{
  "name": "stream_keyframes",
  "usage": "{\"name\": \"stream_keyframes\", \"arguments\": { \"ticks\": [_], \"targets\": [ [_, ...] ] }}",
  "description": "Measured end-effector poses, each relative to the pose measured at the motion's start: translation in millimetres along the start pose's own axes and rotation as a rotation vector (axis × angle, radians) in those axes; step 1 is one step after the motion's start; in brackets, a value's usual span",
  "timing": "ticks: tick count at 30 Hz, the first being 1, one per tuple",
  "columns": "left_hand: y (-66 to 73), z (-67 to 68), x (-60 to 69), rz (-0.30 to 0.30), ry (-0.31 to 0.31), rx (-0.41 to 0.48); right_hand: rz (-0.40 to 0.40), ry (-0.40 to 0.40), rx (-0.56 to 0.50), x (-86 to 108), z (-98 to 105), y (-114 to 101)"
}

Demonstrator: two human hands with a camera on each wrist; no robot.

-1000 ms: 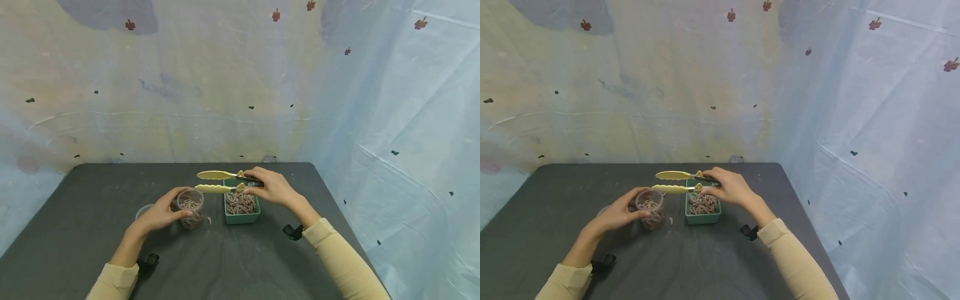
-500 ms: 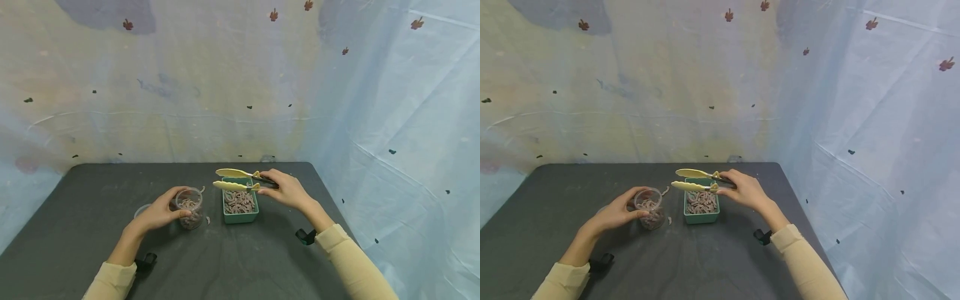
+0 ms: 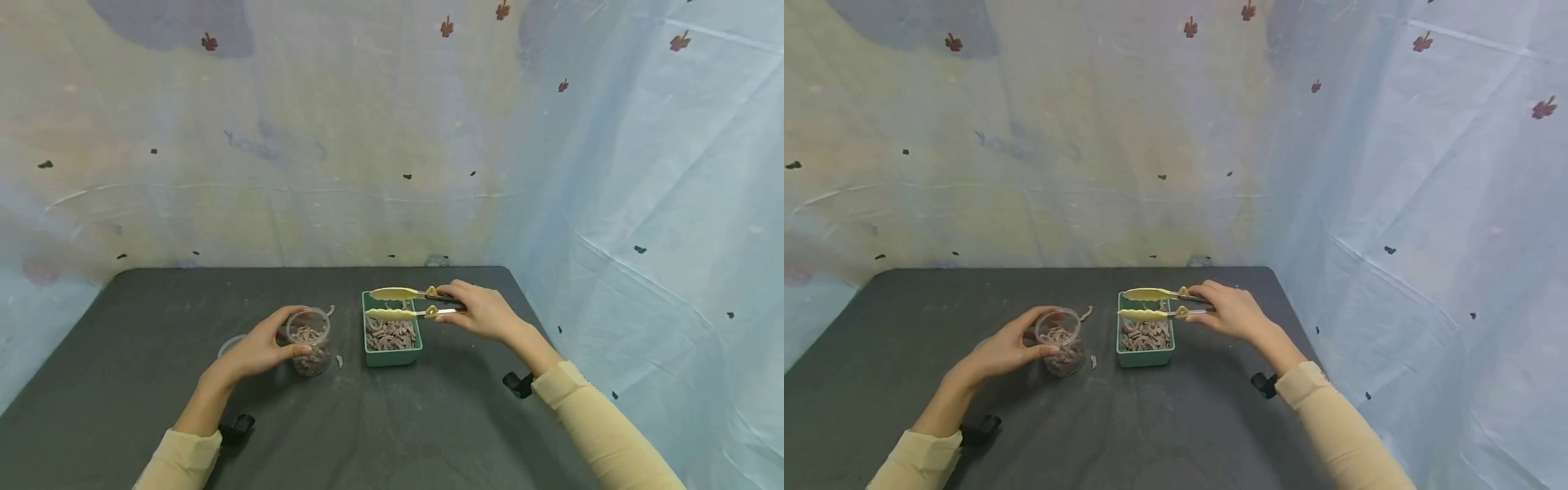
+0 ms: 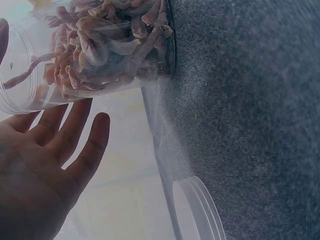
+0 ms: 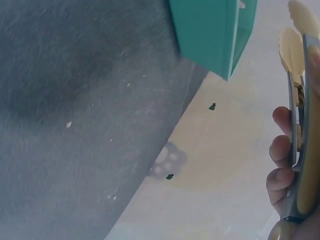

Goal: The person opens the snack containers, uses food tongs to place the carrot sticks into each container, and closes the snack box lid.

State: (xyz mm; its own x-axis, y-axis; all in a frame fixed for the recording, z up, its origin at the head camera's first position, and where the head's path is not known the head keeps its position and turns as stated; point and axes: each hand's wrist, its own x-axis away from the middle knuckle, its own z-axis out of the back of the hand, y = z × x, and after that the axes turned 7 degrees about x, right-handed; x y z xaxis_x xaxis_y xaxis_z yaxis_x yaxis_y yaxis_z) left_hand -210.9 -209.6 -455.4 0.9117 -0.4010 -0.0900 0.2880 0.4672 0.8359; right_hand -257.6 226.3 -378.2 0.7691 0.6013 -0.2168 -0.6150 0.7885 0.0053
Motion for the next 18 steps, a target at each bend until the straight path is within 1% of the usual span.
{"name": "stream_keyframes", "arguments": {
  "ticks": [5, 9, 14, 18],
  "targets": [
    [1.1, 1.0, 0.1, 0.012, -0.004, 0.004, 0.051, -0.062, 0.075, -5.4, 4, 3],
    [2.2, 1.2, 0.3, 0.025, -0.007, 0.004, 0.08, -0.14, 0.114, -11.1, 8, 6],
    [1.9, 1.2, 0.7, 0.023, -0.002, 0.004, 0.119, -0.239, 0.141, -19.1, 15, 6],
    [1.8, 1.1, 0.5, 0.016, -0.003, 0.006, 0.148, -0.292, 0.157, -24.6, 21, 4]
  ]
}}
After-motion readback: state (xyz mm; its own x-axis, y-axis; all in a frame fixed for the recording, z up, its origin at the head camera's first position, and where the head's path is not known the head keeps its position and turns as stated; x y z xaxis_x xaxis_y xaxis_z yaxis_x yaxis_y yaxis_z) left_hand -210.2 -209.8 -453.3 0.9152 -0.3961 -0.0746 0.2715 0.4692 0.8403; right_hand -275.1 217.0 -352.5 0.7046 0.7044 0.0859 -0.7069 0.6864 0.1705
